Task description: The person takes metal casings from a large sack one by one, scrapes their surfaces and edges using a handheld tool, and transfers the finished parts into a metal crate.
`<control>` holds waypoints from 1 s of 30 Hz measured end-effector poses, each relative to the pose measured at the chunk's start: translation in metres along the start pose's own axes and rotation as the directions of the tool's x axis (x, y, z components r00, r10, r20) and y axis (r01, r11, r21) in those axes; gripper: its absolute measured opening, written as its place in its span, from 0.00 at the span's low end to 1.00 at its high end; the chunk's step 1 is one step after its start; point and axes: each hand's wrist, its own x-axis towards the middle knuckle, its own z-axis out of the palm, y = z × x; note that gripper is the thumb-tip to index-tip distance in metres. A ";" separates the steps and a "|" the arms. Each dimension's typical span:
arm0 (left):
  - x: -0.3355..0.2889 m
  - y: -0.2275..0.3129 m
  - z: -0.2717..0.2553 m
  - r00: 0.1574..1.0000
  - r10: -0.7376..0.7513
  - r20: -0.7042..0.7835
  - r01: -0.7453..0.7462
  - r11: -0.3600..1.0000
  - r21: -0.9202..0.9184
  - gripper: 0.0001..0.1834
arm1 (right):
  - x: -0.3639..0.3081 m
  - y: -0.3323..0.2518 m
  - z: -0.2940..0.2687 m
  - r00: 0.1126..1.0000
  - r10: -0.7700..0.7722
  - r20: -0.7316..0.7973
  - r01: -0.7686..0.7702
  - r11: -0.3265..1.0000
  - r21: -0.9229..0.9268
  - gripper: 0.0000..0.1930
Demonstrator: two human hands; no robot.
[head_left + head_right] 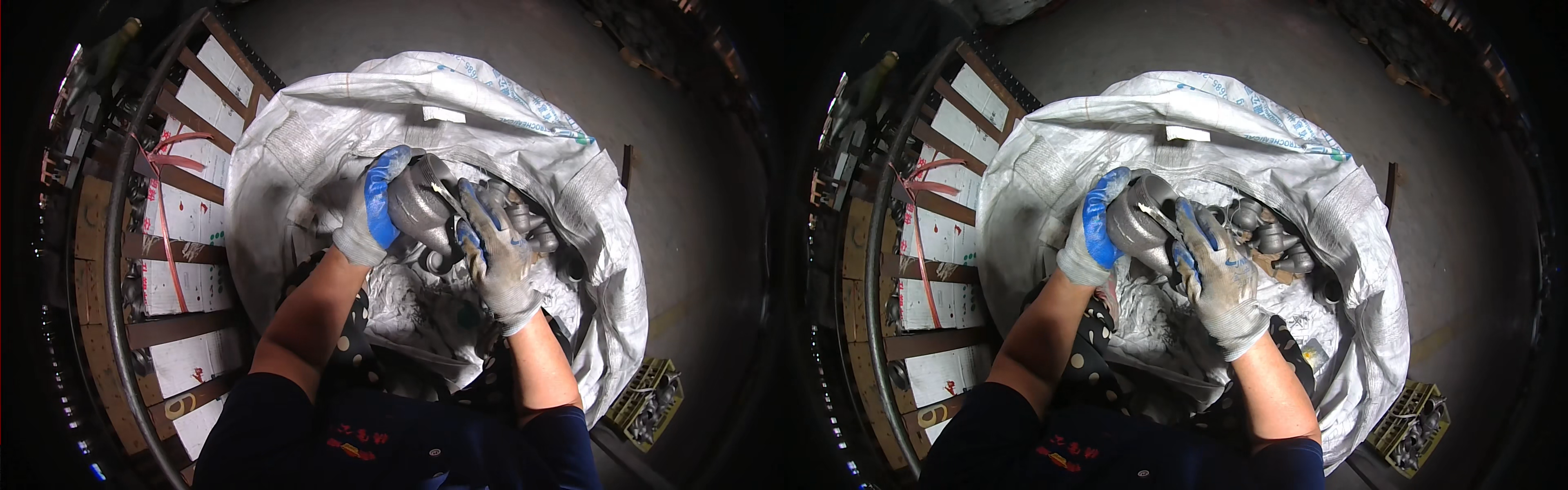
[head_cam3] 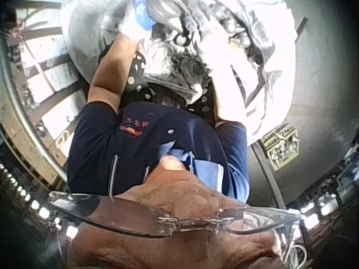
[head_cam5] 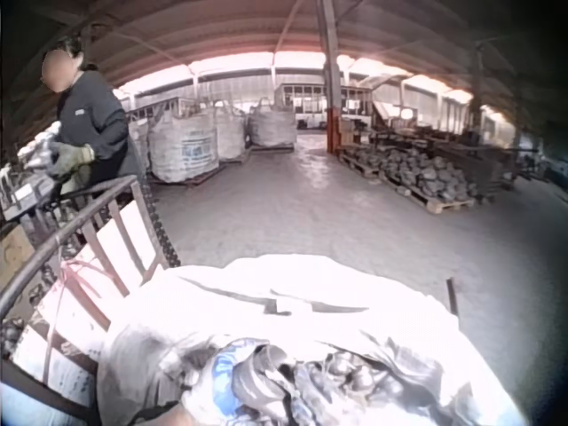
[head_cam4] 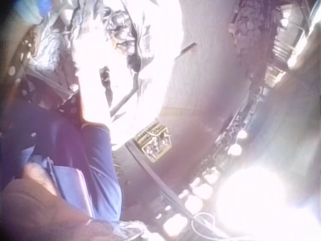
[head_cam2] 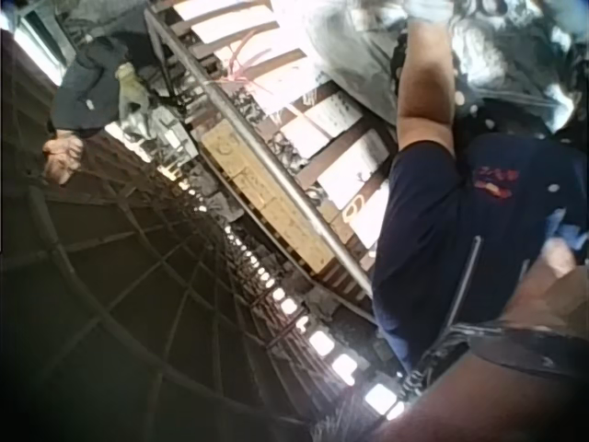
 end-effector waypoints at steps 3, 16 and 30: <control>0.001 0.000 -0.005 0.997 0.016 0.079 -0.011 0.998 -0.058 0.15 | -0.001 0.004 0.005 1.000 -0.004 0.003 0.004 0.998 -0.055 0.25; 0.007 -0.013 -0.007 0.841 0.538 -0.063 -0.345 0.621 0.704 0.12 | 0.007 0.007 0.016 0.998 0.060 -0.021 -0.058 0.996 0.065 0.21; 0.000 0.003 -0.018 0.887 0.431 0.167 -0.336 0.354 0.873 0.17 | 0.005 0.006 0.014 0.995 -0.078 -0.067 0.082 0.995 0.063 0.22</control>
